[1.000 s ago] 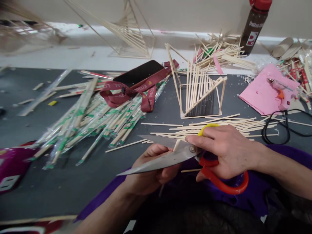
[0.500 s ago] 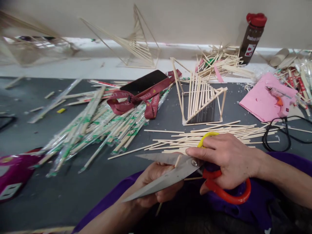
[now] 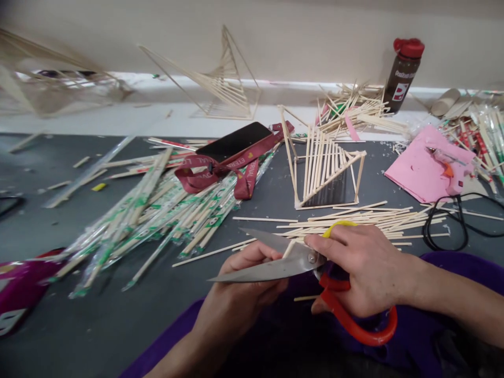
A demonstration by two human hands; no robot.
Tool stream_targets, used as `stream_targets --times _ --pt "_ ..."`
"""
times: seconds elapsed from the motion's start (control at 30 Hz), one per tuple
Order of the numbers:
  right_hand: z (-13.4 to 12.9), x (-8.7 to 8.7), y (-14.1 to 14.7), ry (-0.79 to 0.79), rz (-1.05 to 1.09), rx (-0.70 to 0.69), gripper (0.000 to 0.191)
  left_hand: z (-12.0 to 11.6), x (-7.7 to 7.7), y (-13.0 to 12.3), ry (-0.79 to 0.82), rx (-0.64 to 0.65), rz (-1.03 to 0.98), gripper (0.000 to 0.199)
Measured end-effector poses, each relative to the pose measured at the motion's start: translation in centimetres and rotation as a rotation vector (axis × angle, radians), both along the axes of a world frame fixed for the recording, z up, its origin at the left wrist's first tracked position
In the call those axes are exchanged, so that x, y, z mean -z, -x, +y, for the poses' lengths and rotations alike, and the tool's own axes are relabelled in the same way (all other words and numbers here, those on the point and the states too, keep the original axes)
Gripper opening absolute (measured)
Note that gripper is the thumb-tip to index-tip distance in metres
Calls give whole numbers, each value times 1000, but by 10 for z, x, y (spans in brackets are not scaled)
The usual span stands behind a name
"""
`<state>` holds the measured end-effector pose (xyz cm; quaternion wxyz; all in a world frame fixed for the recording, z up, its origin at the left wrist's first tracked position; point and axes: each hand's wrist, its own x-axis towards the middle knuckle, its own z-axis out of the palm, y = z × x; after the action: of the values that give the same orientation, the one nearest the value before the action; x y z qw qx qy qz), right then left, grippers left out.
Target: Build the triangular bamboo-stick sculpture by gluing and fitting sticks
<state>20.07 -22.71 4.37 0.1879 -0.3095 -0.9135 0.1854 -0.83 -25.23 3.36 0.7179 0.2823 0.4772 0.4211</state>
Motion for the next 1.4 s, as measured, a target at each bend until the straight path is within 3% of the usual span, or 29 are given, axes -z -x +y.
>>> stream_targets --times 0.4,0.73,0.87,1.03,1.2,1.4 --pt "0 -1 0 62 -35 -2 79 -2 12 4 -163 76 18 14" --pt "4 -1 -3 -21 4 -72 76 -9 -11 0 152 -7 -23 28" --pt "10 3 -5 -49 48 -132 69 -7 -1 5 238 107 -157 32" --pt "15 10 -6 -40 101 -192 66 -4 14 6 188 276 -369 34" --pt "13 8 -5 -60 141 -189 67 -2 12 6 226 348 -375 34" --pt "4 2 1 27 38 -17 73 3 0 6 84 101 -113 29"
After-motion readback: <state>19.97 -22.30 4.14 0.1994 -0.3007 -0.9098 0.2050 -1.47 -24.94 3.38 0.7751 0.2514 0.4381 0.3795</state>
